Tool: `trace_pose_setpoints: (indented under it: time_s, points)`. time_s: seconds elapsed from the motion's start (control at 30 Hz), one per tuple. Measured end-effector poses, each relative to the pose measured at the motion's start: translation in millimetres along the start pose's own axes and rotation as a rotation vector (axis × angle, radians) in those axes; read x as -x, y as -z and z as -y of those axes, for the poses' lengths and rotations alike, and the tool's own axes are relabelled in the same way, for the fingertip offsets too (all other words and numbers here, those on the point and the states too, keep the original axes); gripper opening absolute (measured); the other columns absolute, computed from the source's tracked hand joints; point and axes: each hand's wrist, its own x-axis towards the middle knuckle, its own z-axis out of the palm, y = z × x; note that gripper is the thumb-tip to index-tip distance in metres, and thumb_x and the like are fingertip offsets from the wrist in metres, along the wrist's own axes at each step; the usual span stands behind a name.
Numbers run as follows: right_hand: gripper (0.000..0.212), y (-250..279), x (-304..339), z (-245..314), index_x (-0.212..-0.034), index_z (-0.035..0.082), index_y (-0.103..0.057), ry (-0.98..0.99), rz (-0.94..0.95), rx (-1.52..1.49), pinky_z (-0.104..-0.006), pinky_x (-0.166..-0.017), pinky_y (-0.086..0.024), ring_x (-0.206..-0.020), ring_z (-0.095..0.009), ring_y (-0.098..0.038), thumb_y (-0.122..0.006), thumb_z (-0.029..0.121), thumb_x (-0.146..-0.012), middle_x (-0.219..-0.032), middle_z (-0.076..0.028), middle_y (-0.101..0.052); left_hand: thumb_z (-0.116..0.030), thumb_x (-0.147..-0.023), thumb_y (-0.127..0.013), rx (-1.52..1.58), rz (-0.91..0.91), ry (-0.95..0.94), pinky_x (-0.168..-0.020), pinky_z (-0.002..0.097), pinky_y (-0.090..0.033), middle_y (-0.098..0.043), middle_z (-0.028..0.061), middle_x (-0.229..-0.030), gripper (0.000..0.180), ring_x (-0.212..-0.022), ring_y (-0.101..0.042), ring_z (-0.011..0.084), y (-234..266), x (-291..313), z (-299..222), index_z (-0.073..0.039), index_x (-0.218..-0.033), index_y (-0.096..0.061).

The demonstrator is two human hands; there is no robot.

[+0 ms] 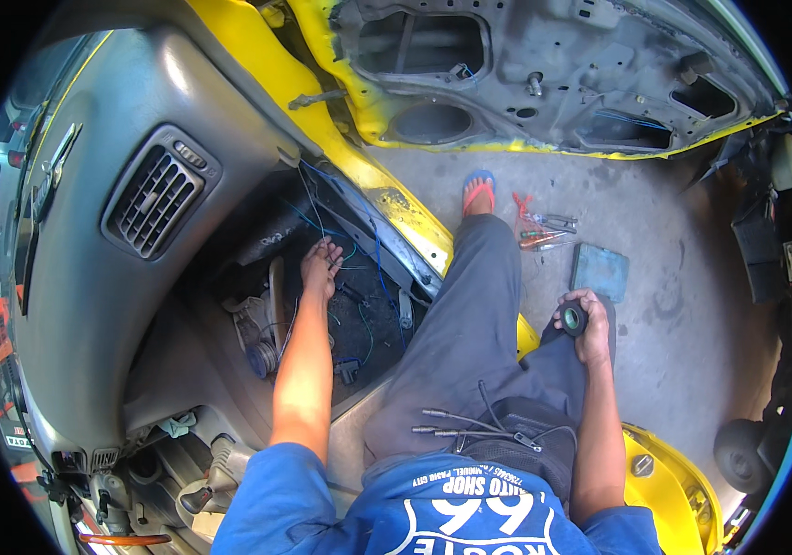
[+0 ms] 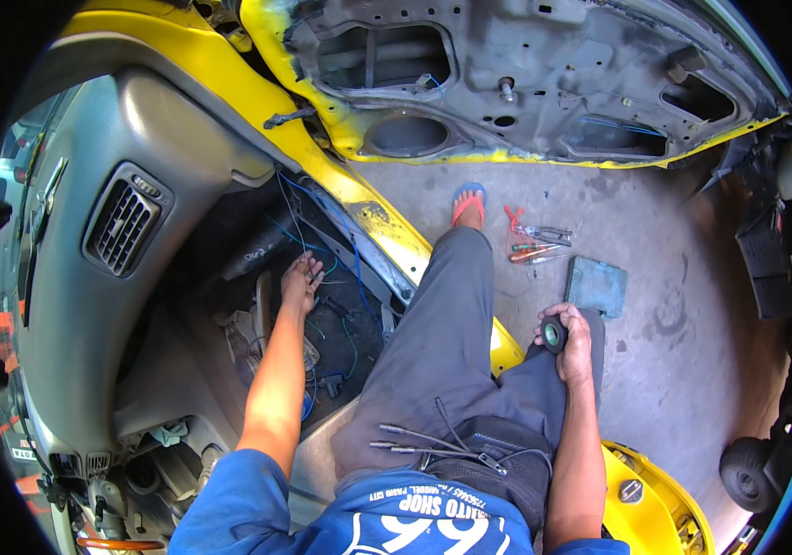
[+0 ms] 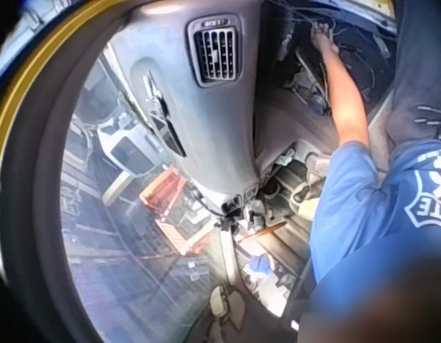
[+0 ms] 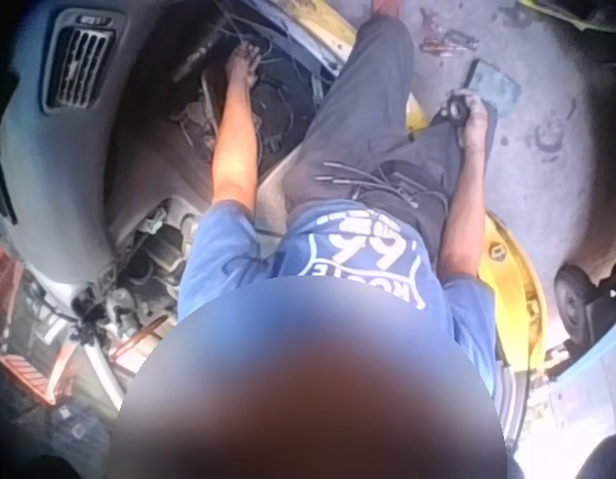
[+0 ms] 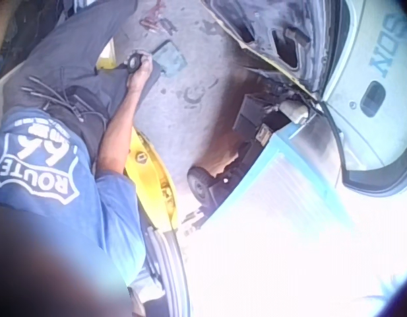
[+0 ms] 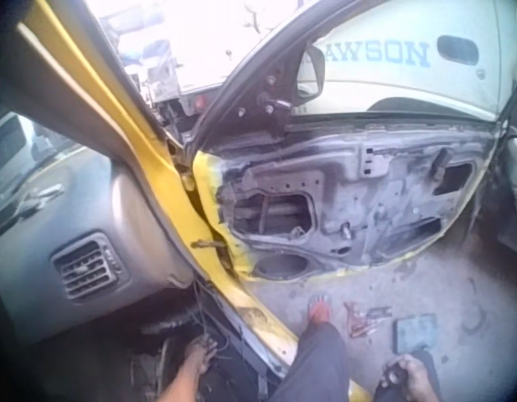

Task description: The person works inside a yellow car with the door panel removed, stripping and twisting exposed wires near the dashboard and under the seat. They use electrical tape to insulate connections and route the wires along the door sill and under the seat. Tools and loose wires are visible on the floor.

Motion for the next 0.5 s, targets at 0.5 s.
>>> trace_pose_setpoints:
  time_s: [0.5]
  points:
    - [0.038, -177.6, -51.0, 79.8, -0.122, 0.000, -0.058, 0.201, 0.586, 0.177, -0.0346, -0.087, -0.054, -0.098, -0.021, -0.065, -0.057, 0.032, -0.102, -0.116, -0.015, -0.066, -0.010, -0.103, -0.060, -0.354, 0.174, -0.475, -0.082, 0.0241, -0.048, -0.069, 0.0038, -0.098, 0.030, -0.085, -0.058, 0.0093, -26.4, 99.0, -55.2, 0.002, -0.129, -0.068]
